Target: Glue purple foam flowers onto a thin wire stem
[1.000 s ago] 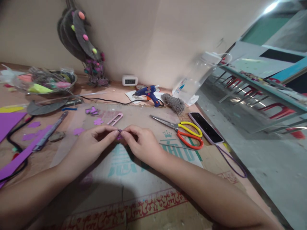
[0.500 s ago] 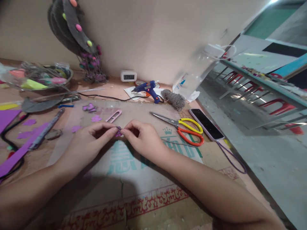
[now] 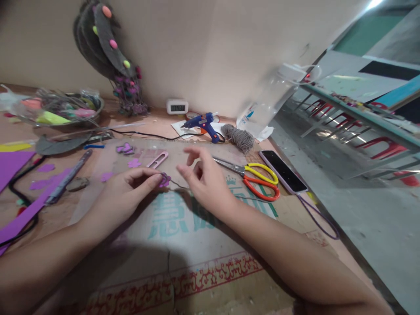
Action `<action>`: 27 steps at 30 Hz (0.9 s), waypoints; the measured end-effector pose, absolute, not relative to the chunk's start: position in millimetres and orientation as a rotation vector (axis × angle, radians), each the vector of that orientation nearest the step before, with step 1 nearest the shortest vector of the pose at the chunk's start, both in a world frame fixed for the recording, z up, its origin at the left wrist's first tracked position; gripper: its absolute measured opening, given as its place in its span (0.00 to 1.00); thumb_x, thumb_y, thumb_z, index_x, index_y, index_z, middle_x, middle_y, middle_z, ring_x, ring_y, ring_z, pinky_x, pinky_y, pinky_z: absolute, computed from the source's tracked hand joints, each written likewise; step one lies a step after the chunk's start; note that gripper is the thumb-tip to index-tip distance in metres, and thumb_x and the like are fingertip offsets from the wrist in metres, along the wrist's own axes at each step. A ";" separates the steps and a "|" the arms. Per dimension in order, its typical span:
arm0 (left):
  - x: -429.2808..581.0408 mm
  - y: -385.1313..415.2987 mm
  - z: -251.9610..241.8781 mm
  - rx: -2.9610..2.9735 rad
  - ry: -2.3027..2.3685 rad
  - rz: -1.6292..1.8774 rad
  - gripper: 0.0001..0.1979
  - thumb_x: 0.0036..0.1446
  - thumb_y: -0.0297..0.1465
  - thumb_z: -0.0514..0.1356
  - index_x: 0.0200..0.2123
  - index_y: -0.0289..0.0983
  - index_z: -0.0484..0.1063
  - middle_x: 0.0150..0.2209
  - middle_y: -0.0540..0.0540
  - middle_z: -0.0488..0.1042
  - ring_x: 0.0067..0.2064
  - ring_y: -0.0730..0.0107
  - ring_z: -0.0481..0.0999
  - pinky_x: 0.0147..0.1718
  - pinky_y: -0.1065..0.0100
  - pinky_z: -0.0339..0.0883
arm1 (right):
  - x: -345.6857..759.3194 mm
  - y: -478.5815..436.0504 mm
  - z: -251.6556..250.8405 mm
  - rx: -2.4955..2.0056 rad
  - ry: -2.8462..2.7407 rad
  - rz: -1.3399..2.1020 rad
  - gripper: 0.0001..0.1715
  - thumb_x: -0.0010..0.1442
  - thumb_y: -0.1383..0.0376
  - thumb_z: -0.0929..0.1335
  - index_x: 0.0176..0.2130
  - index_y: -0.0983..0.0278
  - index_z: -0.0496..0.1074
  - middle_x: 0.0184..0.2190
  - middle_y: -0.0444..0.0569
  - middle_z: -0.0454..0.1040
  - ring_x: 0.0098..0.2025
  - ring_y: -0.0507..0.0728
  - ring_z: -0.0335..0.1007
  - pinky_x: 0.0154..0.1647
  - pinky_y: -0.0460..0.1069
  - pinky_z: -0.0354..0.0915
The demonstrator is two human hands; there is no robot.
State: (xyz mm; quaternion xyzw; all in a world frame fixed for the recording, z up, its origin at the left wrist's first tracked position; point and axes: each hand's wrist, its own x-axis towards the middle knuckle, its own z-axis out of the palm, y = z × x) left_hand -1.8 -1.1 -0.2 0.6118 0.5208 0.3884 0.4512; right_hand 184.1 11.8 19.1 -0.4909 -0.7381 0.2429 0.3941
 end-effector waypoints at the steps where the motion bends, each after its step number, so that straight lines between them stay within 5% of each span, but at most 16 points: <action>1: -1.8 -1.1 -0.8 1.496 1.274 0.962 0.12 0.56 0.40 0.58 0.36 0.39 0.76 0.34 0.49 0.80 0.36 0.66 0.77 0.36 0.67 0.67 | 184.8 13.4 19.9 -1.227 -1.789 0.628 0.17 0.62 0.59 0.64 0.49 0.62 0.62 0.34 0.45 0.67 0.25 0.49 0.60 0.25 0.45 0.58; 5: -1.2 -1.0 -2.4 1.474 1.232 0.976 0.11 0.57 0.39 0.58 0.35 0.39 0.76 0.33 0.49 0.79 0.36 0.67 0.77 0.36 0.68 0.67 | 182.9 15.0 21.2 -1.234 -1.779 0.580 0.06 0.61 0.63 0.64 0.38 0.62 0.68 0.29 0.44 0.66 0.28 0.51 0.62 0.29 0.47 0.59; 8: 0.0 -0.2 -3.8 1.497 1.223 1.004 0.10 0.56 0.37 0.59 0.34 0.39 0.76 0.33 0.49 0.79 0.35 0.67 0.77 0.36 0.68 0.67 | 179.2 12.6 16.7 -1.228 -1.884 0.560 0.11 0.60 0.62 0.65 0.27 0.64 0.66 0.25 0.44 0.67 0.30 0.52 0.63 0.33 0.48 0.60; 14: 0.2 2.3 -8.2 1.555 1.201 1.089 0.09 0.56 0.35 0.58 0.34 0.38 0.76 0.33 0.48 0.79 0.36 0.67 0.76 0.36 0.68 0.67 | 172.0 11.1 7.4 -1.248 -1.861 0.793 0.11 0.60 0.60 0.64 0.40 0.64 0.70 0.31 0.48 0.74 0.32 0.53 0.69 0.33 0.48 0.64; 27: 0.3 -1.1 -7.5 1.603 1.237 1.117 0.09 0.56 0.36 0.58 0.35 0.39 0.76 0.34 0.49 0.79 0.36 0.67 0.76 0.37 0.68 0.68 | 169.5 8.5 6.9 -1.193 -1.805 0.867 0.09 0.58 0.62 0.65 0.32 0.65 0.72 0.27 0.46 0.74 0.30 0.52 0.69 0.31 0.46 0.64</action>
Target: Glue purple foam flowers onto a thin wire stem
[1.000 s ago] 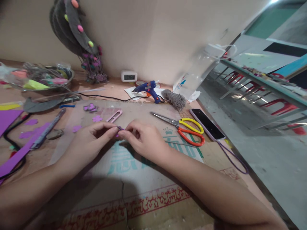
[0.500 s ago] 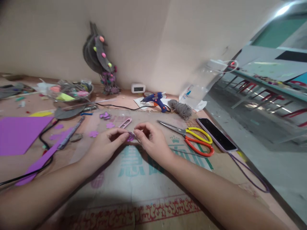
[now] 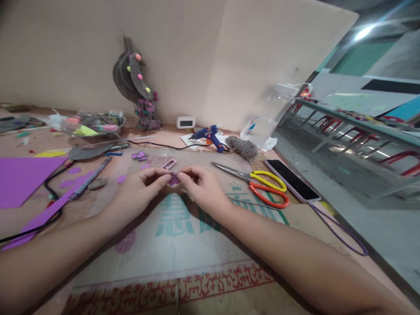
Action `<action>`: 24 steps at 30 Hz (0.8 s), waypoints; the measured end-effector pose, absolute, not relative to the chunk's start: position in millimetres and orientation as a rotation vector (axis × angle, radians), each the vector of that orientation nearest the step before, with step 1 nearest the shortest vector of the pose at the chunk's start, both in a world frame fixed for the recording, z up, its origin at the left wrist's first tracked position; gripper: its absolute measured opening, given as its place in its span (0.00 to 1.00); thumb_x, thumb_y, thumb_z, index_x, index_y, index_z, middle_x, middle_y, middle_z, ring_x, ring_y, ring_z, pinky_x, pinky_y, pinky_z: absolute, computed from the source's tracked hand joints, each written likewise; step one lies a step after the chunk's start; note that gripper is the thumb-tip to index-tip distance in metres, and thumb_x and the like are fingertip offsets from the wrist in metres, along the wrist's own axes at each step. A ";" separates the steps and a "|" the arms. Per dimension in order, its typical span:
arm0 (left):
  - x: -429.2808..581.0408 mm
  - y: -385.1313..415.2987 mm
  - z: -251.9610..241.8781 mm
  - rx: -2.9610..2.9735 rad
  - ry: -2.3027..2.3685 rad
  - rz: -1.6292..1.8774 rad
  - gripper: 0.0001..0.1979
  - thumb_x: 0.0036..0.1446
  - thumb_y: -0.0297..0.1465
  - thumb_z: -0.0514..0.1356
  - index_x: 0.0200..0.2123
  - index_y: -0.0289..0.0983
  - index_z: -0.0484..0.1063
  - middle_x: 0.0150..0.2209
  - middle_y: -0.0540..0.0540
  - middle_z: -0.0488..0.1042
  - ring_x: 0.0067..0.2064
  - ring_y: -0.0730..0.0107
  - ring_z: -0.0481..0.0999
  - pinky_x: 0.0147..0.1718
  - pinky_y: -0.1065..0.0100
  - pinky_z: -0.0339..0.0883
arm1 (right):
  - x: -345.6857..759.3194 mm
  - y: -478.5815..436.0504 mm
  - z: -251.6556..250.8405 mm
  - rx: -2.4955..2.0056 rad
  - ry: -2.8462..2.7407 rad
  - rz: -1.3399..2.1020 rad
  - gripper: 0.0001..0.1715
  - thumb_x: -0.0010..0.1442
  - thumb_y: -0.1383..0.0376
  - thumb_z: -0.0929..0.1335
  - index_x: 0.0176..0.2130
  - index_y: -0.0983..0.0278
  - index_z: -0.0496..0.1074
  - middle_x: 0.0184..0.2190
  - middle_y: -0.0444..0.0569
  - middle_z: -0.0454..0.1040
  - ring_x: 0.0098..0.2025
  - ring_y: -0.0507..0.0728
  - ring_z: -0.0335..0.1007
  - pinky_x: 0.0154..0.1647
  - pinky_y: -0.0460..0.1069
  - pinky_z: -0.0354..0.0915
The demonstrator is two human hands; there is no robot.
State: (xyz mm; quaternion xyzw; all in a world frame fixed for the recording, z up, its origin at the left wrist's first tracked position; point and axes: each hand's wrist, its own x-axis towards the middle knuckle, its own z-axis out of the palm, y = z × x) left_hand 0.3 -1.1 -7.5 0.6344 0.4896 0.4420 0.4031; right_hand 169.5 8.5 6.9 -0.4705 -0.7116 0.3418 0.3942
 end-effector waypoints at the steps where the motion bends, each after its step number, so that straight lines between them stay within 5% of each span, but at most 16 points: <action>1: 0.4 -1.0 -7.8 1.602 1.248 1.114 0.10 0.56 0.37 0.58 0.35 0.39 0.76 0.34 0.49 0.79 0.36 0.66 0.76 0.37 0.67 0.68 | 169.2 8.0 7.2 -1.199 -1.805 0.865 0.09 0.58 0.63 0.65 0.32 0.65 0.72 0.27 0.46 0.74 0.30 0.52 0.69 0.31 0.46 0.64; 24: -0.2 -2.7 -5.4 1.619 1.251 1.102 0.14 0.57 0.41 0.57 0.38 0.39 0.76 0.36 0.48 0.79 0.38 0.66 0.77 0.38 0.68 0.67 | 169.0 7.0 7.3 -1.198 -1.837 0.871 0.07 0.58 0.65 0.65 0.29 0.65 0.69 0.24 0.43 0.70 0.27 0.50 0.64 0.30 0.45 0.61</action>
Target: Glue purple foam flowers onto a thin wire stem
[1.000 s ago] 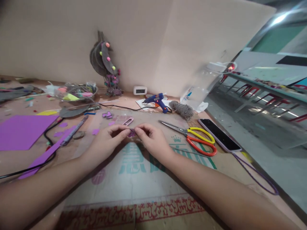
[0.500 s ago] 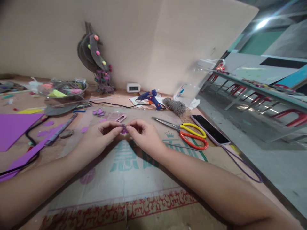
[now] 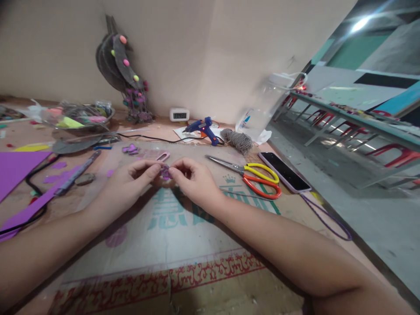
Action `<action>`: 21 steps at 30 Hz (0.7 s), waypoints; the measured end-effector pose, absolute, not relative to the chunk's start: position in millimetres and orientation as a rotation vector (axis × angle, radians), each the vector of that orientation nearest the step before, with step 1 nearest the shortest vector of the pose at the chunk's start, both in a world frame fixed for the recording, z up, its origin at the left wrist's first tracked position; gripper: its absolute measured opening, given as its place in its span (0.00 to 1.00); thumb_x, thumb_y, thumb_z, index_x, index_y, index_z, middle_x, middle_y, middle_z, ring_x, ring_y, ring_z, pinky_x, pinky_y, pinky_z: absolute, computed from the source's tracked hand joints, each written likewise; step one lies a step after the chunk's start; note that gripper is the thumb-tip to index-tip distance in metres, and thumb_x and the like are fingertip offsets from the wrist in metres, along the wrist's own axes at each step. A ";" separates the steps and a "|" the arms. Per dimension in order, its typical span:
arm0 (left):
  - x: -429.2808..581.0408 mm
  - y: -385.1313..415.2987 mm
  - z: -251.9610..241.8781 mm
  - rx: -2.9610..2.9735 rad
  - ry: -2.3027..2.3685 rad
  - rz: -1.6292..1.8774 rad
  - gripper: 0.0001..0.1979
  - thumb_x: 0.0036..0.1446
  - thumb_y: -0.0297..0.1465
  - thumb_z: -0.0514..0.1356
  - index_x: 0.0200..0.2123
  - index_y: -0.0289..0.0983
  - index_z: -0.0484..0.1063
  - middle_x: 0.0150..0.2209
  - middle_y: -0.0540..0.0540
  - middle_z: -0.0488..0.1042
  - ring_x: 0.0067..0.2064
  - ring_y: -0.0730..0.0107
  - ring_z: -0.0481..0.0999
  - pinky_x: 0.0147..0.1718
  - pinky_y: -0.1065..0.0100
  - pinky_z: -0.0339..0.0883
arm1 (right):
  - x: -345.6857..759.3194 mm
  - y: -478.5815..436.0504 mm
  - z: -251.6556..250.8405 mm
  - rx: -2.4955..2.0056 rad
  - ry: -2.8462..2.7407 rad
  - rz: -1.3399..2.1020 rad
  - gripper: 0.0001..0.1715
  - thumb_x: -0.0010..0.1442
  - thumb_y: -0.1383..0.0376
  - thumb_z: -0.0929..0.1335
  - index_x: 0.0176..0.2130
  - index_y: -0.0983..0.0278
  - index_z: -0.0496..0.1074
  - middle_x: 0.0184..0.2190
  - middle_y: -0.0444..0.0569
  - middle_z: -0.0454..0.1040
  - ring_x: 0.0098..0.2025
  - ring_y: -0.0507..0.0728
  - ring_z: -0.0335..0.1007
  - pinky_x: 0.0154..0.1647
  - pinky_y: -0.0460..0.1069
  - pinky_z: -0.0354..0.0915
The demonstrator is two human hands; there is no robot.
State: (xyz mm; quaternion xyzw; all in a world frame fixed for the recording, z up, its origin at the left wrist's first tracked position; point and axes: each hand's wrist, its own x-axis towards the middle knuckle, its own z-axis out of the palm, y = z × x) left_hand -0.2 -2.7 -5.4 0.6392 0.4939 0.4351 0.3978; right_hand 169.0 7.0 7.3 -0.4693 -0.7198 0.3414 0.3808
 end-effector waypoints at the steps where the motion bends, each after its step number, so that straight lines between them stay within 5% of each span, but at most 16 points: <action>1: -0.3 -2.8 -5.1 1.612 1.241 1.101 0.14 0.58 0.41 0.56 0.37 0.38 0.75 0.34 0.48 0.79 0.36 0.66 0.77 0.36 0.69 0.68 | 169.1 7.1 7.3 -1.200 -1.847 0.866 0.07 0.58 0.65 0.66 0.29 0.65 0.69 0.24 0.43 0.70 0.27 0.50 0.64 0.30 0.45 0.61; 21: -0.3 -3.9 -2.2 1.645 1.250 1.035 0.14 0.57 0.41 0.56 0.32 0.38 0.75 0.30 0.47 0.78 0.33 0.66 0.75 0.33 0.69 0.66 | 168.3 4.9 10.1 -1.163 -1.882 0.885 0.09 0.59 0.64 0.65 0.29 0.64 0.71 0.25 0.44 0.75 0.29 0.51 0.69 0.34 0.46 0.65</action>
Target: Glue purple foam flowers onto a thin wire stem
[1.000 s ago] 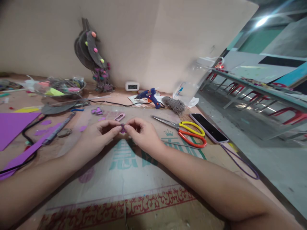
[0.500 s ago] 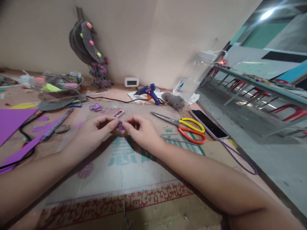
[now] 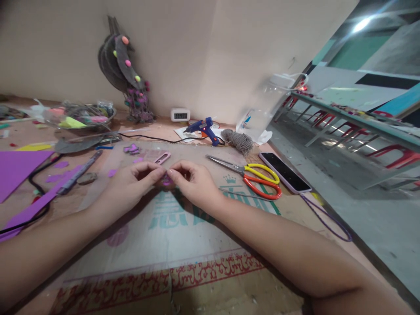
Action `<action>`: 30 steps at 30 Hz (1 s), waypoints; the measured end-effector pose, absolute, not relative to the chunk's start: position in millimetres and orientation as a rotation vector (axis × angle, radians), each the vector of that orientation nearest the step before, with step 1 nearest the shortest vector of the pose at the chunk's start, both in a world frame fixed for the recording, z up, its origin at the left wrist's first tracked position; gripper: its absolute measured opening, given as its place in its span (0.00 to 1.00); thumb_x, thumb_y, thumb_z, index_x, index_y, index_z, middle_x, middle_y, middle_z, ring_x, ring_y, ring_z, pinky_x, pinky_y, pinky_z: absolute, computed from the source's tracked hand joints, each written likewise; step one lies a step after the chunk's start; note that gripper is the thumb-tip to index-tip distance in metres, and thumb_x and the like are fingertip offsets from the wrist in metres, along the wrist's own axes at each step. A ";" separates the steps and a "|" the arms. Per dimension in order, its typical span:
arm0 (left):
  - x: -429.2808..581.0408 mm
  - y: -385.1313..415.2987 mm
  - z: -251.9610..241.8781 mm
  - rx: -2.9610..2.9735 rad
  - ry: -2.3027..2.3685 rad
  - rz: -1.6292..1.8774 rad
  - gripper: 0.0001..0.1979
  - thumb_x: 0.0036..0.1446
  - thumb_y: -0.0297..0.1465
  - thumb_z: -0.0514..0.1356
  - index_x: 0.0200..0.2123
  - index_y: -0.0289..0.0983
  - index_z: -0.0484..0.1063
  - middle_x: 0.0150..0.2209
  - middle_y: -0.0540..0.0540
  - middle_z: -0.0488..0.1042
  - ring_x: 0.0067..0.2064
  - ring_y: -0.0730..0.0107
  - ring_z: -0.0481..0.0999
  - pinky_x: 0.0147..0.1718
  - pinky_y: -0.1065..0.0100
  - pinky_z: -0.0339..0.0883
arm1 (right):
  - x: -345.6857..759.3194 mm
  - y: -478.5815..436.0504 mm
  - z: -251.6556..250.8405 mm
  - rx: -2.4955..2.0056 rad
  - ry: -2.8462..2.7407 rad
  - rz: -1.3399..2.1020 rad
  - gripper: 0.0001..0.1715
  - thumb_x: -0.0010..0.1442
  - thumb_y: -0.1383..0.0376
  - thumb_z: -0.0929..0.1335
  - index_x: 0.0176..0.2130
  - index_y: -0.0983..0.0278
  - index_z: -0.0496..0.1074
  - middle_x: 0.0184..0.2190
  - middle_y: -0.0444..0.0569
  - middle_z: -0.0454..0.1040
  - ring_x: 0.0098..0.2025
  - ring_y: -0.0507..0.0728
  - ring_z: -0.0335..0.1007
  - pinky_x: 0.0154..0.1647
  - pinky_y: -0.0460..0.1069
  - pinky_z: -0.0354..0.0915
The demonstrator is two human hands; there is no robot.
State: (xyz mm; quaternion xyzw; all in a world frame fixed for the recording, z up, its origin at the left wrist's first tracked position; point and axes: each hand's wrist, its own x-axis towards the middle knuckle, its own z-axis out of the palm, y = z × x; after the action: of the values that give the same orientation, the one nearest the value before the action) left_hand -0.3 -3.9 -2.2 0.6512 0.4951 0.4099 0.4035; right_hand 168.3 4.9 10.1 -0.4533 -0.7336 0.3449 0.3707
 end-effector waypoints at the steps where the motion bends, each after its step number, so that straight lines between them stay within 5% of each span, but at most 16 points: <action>1: 0.1 -4.0 -1.8 1.635 1.238 1.040 0.15 0.58 0.41 0.54 0.33 0.38 0.76 0.31 0.47 0.79 0.34 0.66 0.76 0.33 0.69 0.66 | 168.3 5.0 10.1 -1.171 -1.876 0.858 0.09 0.59 0.64 0.66 0.28 0.64 0.71 0.25 0.44 0.74 0.29 0.51 0.69 0.33 0.46 0.65; 21: 2.3 0.9 -6.8 1.582 1.269 1.053 0.09 0.54 0.37 0.58 0.31 0.38 0.73 0.31 0.49 0.77 0.33 0.67 0.74 0.34 0.68 0.65 | 173.7 7.9 1.7 -1.155 -1.701 1.014 0.22 0.62 0.50 0.61 0.30 0.64 0.70 0.25 0.44 0.66 0.28 0.52 0.63 0.27 0.45 0.60; 30: 1.5 0.4 -10.2 1.549 1.232 1.057 0.09 0.55 0.36 0.57 0.33 0.37 0.70 0.31 0.49 0.74 0.33 0.68 0.72 0.34 0.68 0.63 | 177.9 21.6 -3.7 -1.040 -1.466 1.020 0.17 0.61 0.54 0.64 0.46 0.61 0.62 0.26 0.40 0.68 0.25 0.49 0.61 0.27 0.45 0.59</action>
State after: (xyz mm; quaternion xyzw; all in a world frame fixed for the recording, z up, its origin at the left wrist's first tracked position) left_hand 1.5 0.4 -10.2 0.6219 0.4948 0.4245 0.4339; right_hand 177.9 21.6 -3.7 -0.4323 -0.6092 0.4238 0.5122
